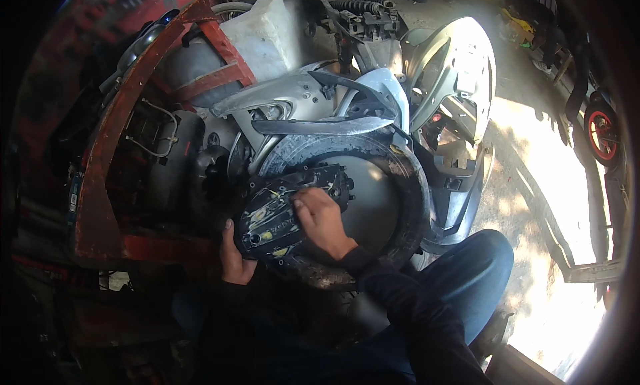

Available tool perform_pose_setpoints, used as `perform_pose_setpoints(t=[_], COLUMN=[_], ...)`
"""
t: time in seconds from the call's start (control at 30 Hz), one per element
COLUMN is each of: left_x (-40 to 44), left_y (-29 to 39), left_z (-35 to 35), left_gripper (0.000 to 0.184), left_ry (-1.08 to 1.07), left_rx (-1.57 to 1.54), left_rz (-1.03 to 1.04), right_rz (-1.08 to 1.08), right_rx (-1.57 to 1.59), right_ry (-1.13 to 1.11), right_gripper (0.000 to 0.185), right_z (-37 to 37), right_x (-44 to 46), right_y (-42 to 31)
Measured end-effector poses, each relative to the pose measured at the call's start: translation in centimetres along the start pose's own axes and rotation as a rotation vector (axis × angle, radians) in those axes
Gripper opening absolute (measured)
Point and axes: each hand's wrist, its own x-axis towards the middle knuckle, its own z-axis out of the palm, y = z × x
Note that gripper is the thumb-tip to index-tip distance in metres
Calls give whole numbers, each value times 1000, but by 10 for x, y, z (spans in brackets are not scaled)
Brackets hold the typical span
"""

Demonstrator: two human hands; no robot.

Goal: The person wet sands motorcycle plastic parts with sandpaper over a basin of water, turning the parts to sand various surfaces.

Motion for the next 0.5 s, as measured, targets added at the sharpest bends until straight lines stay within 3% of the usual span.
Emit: perform_pose_setpoints(t=[0.07,0.13,0.17,0.2,0.3,0.43,0.5], left_x=[-3,-1,-2,-1,3,8,7], left_y=[1,-4,-3,-1,-2,-5,-3], left_z=[-1,-2,-1,1,-3,-9,-7], left_gripper=[54,58,58,58,58,59,59], left_ry=[-4,20,18,28,25,34,42], left_rx=[2,8,11,5,-8,-26,-19], left_rz=[-20,13,11,16,-3,4,-2], right_rz=[-5,360,409,406,124,389,350], right_rx=[1,-13,-30,-31,-15,-91,-136], right_ry=[4,16,18,21,43,10,32], right_gripper=[17,15,15,15,16,19,18], right_z=[1,-8,-9,-7,0,-14,-6], right_x=[-9,-22,-25,-20,-5,-20,-22], right_y=[18,56,60,52,13,59,59])
